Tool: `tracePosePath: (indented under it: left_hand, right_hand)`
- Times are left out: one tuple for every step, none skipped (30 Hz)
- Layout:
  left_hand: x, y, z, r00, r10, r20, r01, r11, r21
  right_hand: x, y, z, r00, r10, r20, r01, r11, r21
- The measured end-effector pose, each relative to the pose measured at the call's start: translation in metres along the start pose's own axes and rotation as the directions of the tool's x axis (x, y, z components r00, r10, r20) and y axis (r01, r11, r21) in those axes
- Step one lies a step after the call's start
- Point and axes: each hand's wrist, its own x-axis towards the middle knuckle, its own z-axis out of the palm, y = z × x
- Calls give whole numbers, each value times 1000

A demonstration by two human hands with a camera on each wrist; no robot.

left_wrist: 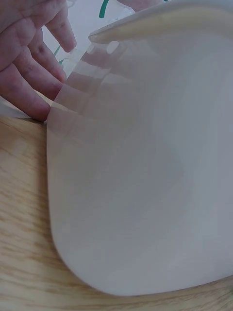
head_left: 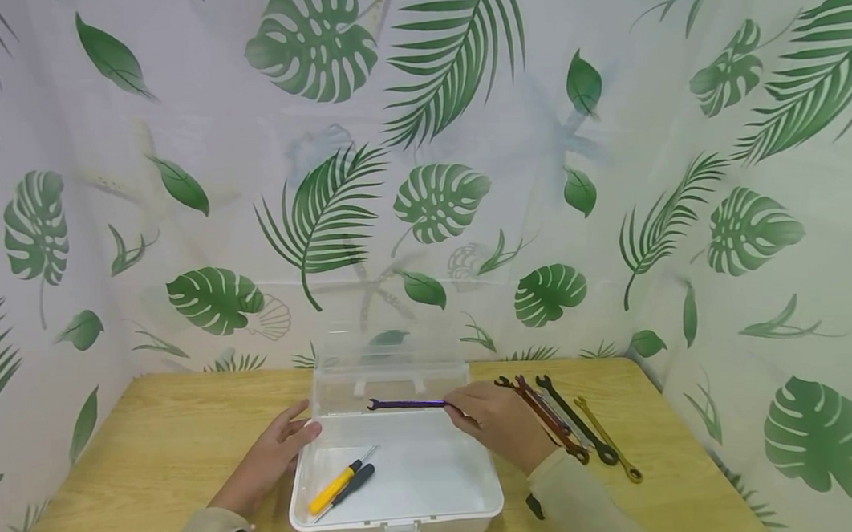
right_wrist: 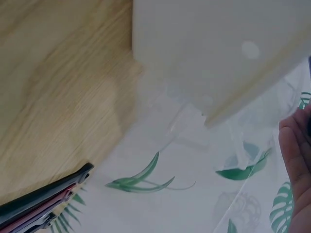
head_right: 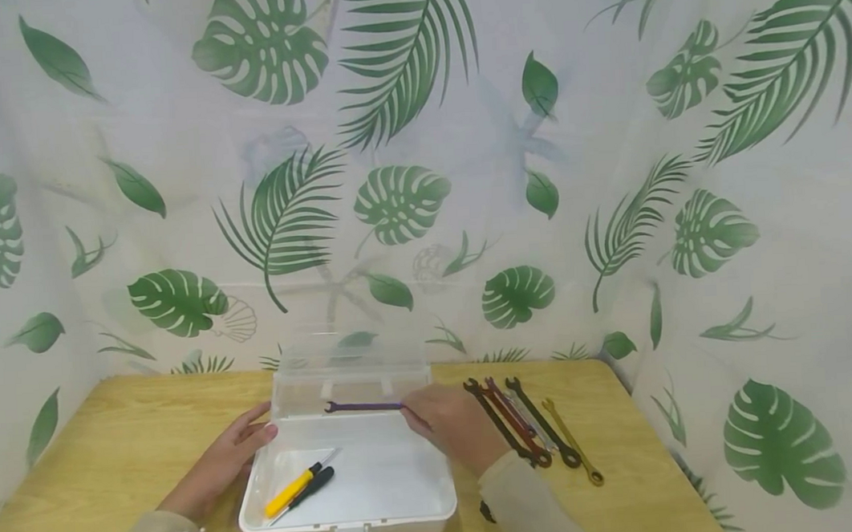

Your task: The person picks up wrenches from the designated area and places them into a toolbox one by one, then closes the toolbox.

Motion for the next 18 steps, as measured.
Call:
tracePosePath:
  left_hand:
    - [0, 0, 0, 1000, 2, 1, -2, 1000, 0]
    - [-1, 1, 0, 1000, 6, 2, -6, 1000, -3]
    - [-1, 1, 0, 1000, 5, 0, -5, 1000, -6]
    - [0, 1, -1, 1000, 7, 0, -7, 1000, -8]
    - [0, 1, -1, 1000, 7, 0, -7, 1000, -11]
    - [0, 0, -1, 1000, 6, 0, -6, 1000, -12]
    - [1, 0, -2, 1000, 6, 0, -6, 1000, -13]
    - [1, 0, -2, 1000, 3, -1, -3, 1000, -11]
    - [2, -1, -2, 1000, -1, -3, 1, 1000, -6]
    - [3, -1, -2, 1000, -4, -3, 4, 1000, -7]
    - [4, -2, -3, 1000, -5, -2, 5, 1000, -5]
    - [5, -2, -3, 1000, -6, -2, 6, 1000, -7]
    - [5, -3, -3, 1000, -7, -1, 7, 1000, -14]
    - [5, -3, -4, 1000, -8, -1, 8, 1000, -18]
    - [6, -3, -4, 1000, -6, 0, 6, 1000, -23]
    - [6, -3, -5, 1000, -3, 2, 3, 1000, -31]
    - [5, -2, -5, 1000, 3, 7, -3, 999, -34]
    - [5, -2, -5, 1000, 8, 10, -7, 999, -38]
  right_hand:
    - [2, -1, 2, 1000, -2, 13, 2, 1000, 3]
    - [4, -3, 4, 1000, -3, 26, 3, 1000, 11]
    - [6, -4, 5, 999, -3, 39, 3, 1000, 15]
    - [9, -5, 7, 999, -6, 49, 5, 1000, 22]
    - [11, -6, 9, 998, -9, 63, 7, 1000, 26]
    - [13, -7, 10, 997, -12, 77, 11, 1000, 21]
    - [15, -9, 12, 996, -17, 91, 15, 1000, 18]
    - [16, -10, 14, 994, -21, 105, 20, 1000, 12]
    - [18, -11, 15, 993, -26, 118, 25, 1000, 9]
    - [20, -12, 16, 991, -31, 129, 30, 999, 13]
    - [22, -13, 17, 989, -33, 142, 31, 999, 18]
    - [23, -15, 18, 988, -36, 152, 32, 999, 28]
    - [25, -16, 19, 987, -39, 157, 32, 999, 43]
    - [27, -17, 21, 986, -41, 161, 32, 998, 57]
    - [28, -18, 21, 986, -39, 163, 26, 997, 77]
    - [30, -19, 22, 986, -35, 164, 20, 996, 92]
    - [31, -20, 23, 986, -30, 165, 12, 994, 108]
    - [33, -21, 24, 986, -22, 168, 1, 992, 125]
